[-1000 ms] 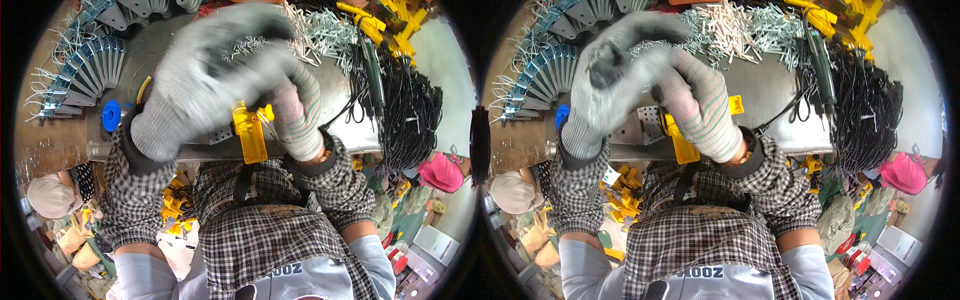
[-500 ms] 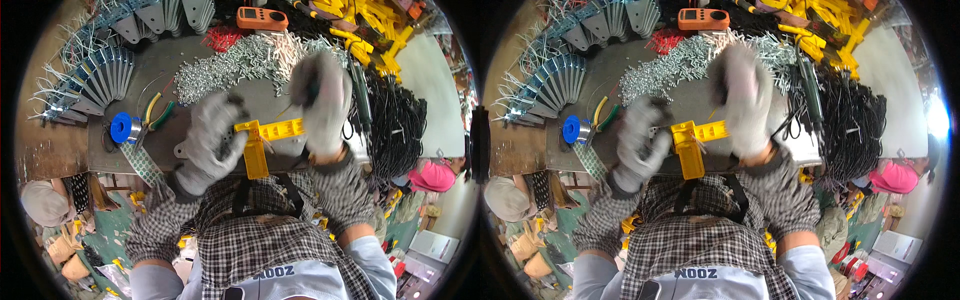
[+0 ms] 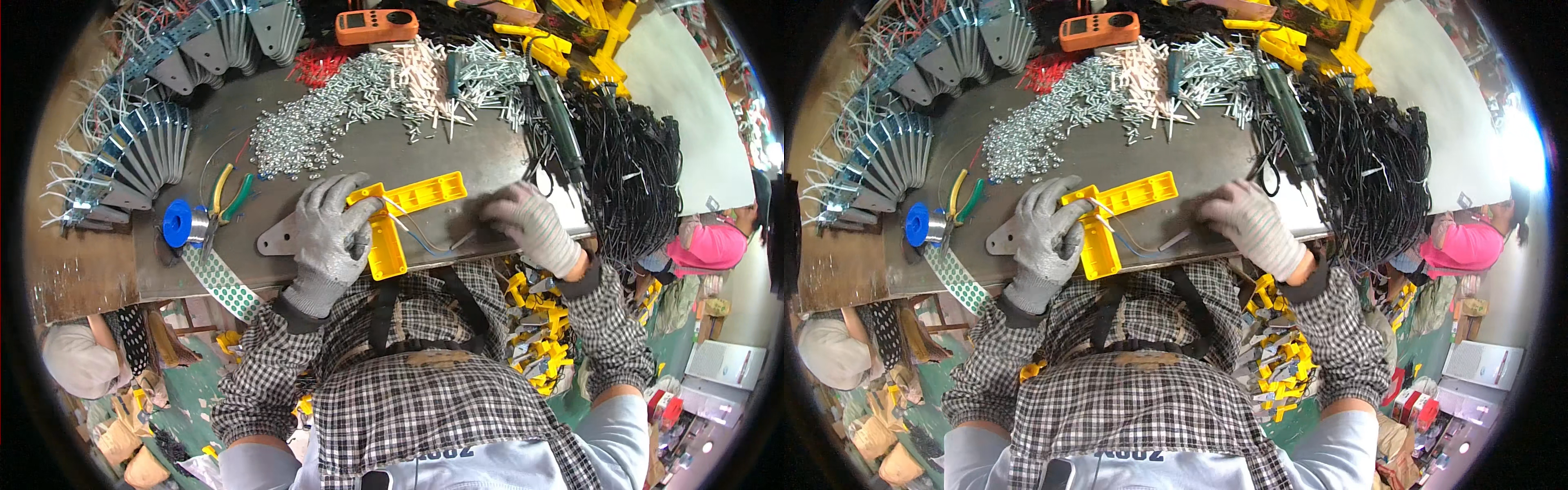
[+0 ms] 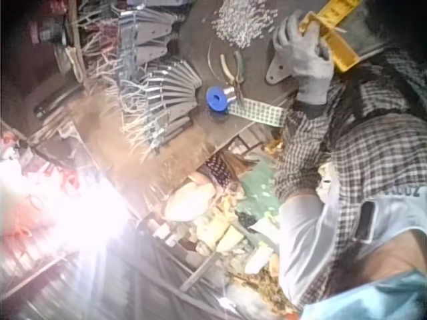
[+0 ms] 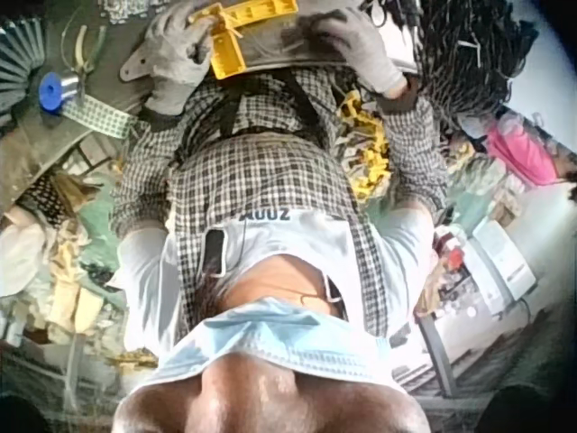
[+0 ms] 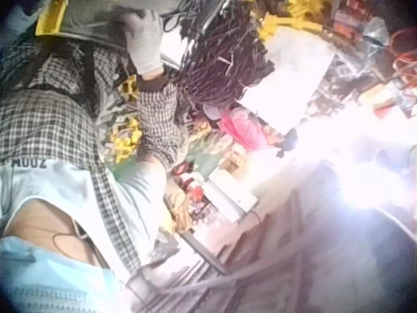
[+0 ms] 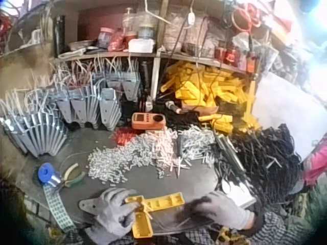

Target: The person assembles electrical wires and metal brackets into yellow plastic housings using an electric screwdriver to secure screws and a soldering iron to connect solder wire.

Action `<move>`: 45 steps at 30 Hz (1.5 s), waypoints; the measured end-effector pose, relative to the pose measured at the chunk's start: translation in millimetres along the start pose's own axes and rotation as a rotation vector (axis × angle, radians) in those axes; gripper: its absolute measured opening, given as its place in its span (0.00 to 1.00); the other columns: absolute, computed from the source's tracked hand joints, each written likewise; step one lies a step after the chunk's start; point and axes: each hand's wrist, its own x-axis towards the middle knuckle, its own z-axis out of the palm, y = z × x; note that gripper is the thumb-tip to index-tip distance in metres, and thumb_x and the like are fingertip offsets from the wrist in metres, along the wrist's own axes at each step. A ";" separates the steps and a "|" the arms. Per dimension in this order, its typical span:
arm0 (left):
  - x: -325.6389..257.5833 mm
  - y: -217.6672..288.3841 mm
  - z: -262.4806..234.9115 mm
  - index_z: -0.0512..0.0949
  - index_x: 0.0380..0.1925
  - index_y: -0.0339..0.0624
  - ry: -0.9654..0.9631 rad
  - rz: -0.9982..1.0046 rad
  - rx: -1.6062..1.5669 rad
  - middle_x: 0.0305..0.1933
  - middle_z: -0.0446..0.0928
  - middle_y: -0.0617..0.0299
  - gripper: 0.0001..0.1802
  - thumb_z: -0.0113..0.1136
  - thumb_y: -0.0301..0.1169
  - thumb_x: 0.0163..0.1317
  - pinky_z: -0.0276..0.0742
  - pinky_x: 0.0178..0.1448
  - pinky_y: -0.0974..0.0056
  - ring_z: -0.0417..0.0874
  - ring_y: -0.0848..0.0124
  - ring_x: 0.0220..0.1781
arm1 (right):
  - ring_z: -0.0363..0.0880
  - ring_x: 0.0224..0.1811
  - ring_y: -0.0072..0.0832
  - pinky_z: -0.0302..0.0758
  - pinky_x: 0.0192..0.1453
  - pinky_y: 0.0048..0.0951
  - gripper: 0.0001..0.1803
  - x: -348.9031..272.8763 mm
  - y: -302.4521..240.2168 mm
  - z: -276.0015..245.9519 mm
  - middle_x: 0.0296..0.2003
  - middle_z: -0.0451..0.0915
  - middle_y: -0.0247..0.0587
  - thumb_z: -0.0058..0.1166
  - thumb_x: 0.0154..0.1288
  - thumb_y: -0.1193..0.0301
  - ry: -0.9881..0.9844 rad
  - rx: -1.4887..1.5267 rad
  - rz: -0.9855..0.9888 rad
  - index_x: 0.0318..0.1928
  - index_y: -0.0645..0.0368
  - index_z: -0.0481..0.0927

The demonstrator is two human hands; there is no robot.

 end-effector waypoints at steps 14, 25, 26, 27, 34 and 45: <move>1.1 2.7 -1.0 0.80 0.46 0.43 -0.169 -0.026 0.146 0.61 0.71 0.57 0.17 0.56 0.33 0.57 0.62 0.67 0.48 0.70 0.52 0.59 | 0.79 0.42 0.42 0.77 0.45 0.37 0.21 42.1 17.9 -6.2 0.39 0.77 0.43 0.59 0.58 0.73 0.124 0.181 -0.090 0.53 0.52 0.79; 4.0 2.9 -2.4 0.79 0.46 0.41 -0.196 -0.019 0.173 0.60 0.71 0.55 0.18 0.56 0.35 0.57 0.62 0.66 0.48 0.71 0.51 0.59 | 0.79 0.40 0.42 0.78 0.42 0.39 0.19 53.0 20.9 1.3 0.35 0.76 0.41 0.58 0.57 0.71 0.046 -0.059 -0.225 0.51 0.52 0.78; 7.1 4.1 -2.7 0.80 0.46 0.43 -0.199 -0.041 0.127 0.60 0.71 0.55 0.17 0.58 0.34 0.56 0.62 0.67 0.47 0.71 0.51 0.59 | 0.79 0.40 0.42 0.78 0.42 0.39 0.19 51.5 22.0 5.8 0.35 0.76 0.41 0.58 0.57 0.71 0.046 -0.058 -0.225 0.51 0.52 0.78; 8.8 4.9 -3.3 0.80 0.45 0.45 -0.203 -0.063 0.081 0.61 0.72 0.54 0.17 0.59 0.33 0.54 0.62 0.67 0.47 0.71 0.50 0.60 | 0.79 0.40 0.40 0.78 0.43 0.38 0.17 49.4 23.7 11.4 0.35 0.76 0.40 0.56 0.58 0.70 0.070 -0.098 -0.215 0.49 0.52 0.79; 2.8 -5.5 -2.7 0.84 0.37 0.49 -0.104 0.150 0.024 0.65 0.71 0.52 0.13 0.63 0.32 0.48 0.59 0.71 0.48 0.68 0.50 0.67 | 0.77 0.43 0.33 0.78 0.45 0.35 0.09 68.0 -33.6 14.5 0.34 0.73 0.36 0.53 0.56 0.69 0.251 -0.213 -0.244 0.37 0.53 0.80; 28.3 32.6 -22.2 0.72 0.54 0.40 -0.282 0.152 0.192 0.56 0.73 0.52 0.31 0.67 0.37 0.48 0.59 0.72 0.49 0.71 0.53 0.62 | 0.78 0.41 0.47 0.76 0.45 0.44 0.12 88.7 -47.8 47.9 0.37 0.77 0.45 0.62 0.53 0.68 0.203 0.381 -0.057 0.40 0.54 0.82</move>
